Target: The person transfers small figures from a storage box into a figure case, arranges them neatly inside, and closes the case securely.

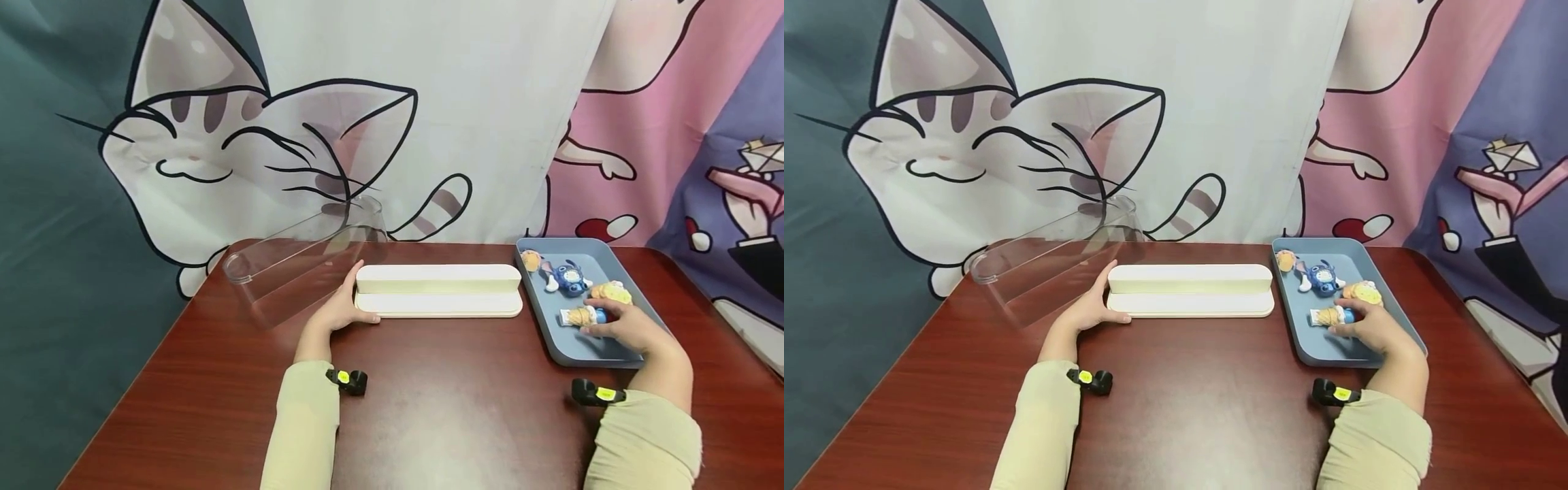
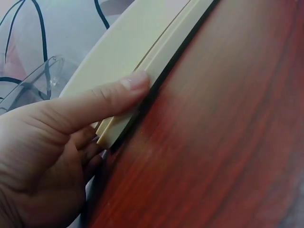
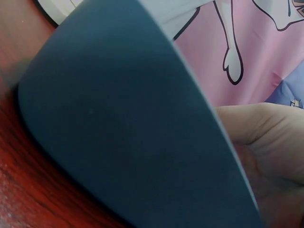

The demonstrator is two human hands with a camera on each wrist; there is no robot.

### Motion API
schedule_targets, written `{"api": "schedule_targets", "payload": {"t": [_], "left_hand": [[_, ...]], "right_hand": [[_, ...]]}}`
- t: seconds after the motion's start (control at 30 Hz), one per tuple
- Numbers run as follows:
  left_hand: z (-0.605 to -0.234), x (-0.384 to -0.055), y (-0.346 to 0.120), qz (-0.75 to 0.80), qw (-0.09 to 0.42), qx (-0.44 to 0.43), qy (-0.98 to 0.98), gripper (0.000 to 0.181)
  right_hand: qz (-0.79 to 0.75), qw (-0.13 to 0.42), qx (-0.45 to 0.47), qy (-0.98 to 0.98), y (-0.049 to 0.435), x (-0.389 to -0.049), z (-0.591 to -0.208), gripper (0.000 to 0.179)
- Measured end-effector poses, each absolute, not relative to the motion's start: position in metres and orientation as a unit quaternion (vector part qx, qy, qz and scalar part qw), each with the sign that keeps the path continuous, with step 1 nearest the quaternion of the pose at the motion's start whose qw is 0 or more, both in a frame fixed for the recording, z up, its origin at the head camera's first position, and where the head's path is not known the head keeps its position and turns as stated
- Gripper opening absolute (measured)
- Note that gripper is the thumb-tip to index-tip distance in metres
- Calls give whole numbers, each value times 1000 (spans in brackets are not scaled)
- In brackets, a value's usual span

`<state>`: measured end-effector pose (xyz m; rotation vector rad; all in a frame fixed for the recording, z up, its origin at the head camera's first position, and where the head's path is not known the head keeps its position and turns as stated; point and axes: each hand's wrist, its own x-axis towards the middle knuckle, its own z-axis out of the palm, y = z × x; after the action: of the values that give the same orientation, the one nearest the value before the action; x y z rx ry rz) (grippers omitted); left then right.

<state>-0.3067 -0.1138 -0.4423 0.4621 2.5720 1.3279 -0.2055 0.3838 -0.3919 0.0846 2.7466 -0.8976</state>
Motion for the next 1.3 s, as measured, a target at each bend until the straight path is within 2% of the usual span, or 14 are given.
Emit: {"api": "schedule_targets", "payload": {"t": [0.33,0.73,1.1,1.3], "left_hand": [[-437,-307,-117,373,116,109,914,114],[-437,-312,-116,380,110,108,912,113],[-441,-311,-115,386,111,112,909,112],[-440,-310,-115,382,110,114,910,111]], "right_hand": [[-321,129,29,938,382,-209,-395,78],[-329,104,34,938,382,-211,-394,65],[-322,94,45,941,382,-207,-393,68],[-354,72,55,931,382,-208,-393,64]]}}
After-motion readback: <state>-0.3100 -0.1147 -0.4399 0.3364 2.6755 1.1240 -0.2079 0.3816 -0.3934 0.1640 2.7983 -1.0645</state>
